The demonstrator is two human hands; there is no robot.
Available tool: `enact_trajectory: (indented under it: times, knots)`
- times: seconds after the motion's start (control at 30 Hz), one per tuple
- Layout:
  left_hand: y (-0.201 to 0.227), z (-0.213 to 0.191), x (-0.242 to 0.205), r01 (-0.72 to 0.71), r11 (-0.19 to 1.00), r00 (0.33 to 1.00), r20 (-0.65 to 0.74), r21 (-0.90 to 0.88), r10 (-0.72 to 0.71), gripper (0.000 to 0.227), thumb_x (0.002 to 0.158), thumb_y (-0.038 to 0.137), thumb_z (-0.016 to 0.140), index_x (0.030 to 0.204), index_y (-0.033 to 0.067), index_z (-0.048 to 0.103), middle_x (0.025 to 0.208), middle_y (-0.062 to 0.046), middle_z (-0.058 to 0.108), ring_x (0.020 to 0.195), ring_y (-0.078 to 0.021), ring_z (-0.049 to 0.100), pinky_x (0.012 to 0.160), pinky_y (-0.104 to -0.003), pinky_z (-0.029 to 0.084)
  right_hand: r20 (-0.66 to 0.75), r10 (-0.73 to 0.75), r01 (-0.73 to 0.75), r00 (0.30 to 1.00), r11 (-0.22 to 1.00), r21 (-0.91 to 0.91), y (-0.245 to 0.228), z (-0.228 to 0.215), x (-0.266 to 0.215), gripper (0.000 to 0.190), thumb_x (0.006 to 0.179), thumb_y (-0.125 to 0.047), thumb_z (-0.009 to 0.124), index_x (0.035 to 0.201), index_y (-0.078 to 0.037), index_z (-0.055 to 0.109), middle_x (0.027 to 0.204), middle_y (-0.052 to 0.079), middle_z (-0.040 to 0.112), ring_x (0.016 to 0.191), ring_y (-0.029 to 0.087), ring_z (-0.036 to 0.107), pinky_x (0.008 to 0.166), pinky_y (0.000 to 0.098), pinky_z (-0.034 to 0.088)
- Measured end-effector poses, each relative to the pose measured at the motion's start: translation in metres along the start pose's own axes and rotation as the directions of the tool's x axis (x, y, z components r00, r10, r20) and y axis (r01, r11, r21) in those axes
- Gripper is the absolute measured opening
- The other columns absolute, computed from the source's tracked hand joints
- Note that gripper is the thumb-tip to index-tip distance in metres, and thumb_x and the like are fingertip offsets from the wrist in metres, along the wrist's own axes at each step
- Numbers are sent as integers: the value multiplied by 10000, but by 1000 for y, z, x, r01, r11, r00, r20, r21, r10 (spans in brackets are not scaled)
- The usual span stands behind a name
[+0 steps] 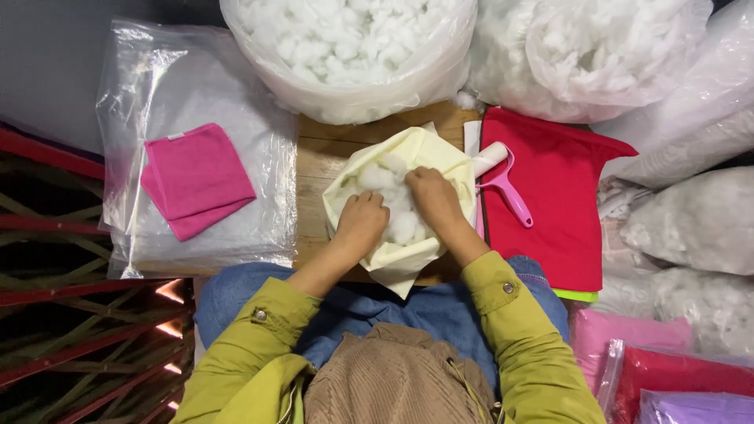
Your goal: A person is stuffing a pillow cover with white fiberfill material and then smoothing it out.
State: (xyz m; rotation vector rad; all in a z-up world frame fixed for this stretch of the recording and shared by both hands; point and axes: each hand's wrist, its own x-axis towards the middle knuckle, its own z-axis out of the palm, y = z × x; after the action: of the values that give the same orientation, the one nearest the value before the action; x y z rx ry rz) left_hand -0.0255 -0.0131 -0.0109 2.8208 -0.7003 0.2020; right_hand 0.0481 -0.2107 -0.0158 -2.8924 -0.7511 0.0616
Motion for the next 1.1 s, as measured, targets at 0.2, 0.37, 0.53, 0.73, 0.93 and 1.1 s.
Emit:
enact_trajectory:
  times: [0.2, 0.37, 0.53, 0.73, 0.93, 1.1]
  knots:
    - [0, -4, -7, -67, 994, 981, 178, -85, 82, 54, 761, 96, 716, 798, 100, 756, 848, -85, 670, 856, -280, 654, 815, -431, 505, -130, 78, -65, 989, 993, 101, 6, -19, 8, 232, 909, -108, 664, 1121, -203, 681, 1170, 54, 672, 1054, 263, 692, 869, 374, 587]
    - [-14, -59, 11, 110, 934, 990, -47, -340, -134, 291, 834, 372, 672, 843, 81, 658, 1045, -160, 653, 1003, -396, 663, 819, -495, 536, 14, 108, -109, 994, 969, 223, -21, -91, -13, 429, 920, -205, 678, 1346, -233, 636, 1427, 152, 577, 1277, 359, 600, 1039, 483, 506]
    - [-3, -41, 14, 215, 919, 970, 181, -332, -161, 636, 916, 406, 589, 1395, -8, 534, 1495, -321, 442, 1458, -540, 320, 1150, -626, 342, -247, 76, -38, 966, 987, 154, -10, -58, -6, 553, 976, -237, 674, 1471, -38, 527, 1437, 309, 522, 1311, 461, 528, 1143, 534, 388]
    - [-21, -45, 9, 97, 923, 946, -255, -371, -201, 316, 800, 232, 658, 1077, 80, 676, 1169, -184, 645, 1106, -405, 651, 938, -485, 524, 161, -230, 143, 960, 894, 425, -30, -94, -16, 373, 945, -71, 559, 1288, 13, 681, 1307, 252, 681, 1272, 432, 599, 1228, 534, 281]
    - [-2, -38, 6, 79, 965, 988, 146, -252, -43, 829, 930, 553, 578, 1552, 42, 380, 1610, -250, 328, 1522, -472, 213, 1207, -627, 234, 196, -138, 92, 971, 970, 227, -23, -83, -32, 551, 984, -393, 594, 1473, -141, 549, 1577, 172, 454, 1486, 414, 351, 1232, 566, 226]
    - [-2, -10, 14, 105, 983, 946, 319, -151, -52, 809, 937, 714, 458, 1345, 37, 629, 1504, -226, 498, 1459, -389, 406, 1176, -546, 292, 413, -66, -21, 908, 979, 203, -19, -94, -29, 474, 1014, -353, 542, 1444, -157, 590, 1549, 245, 467, 1471, 442, 384, 1227, 605, 211]
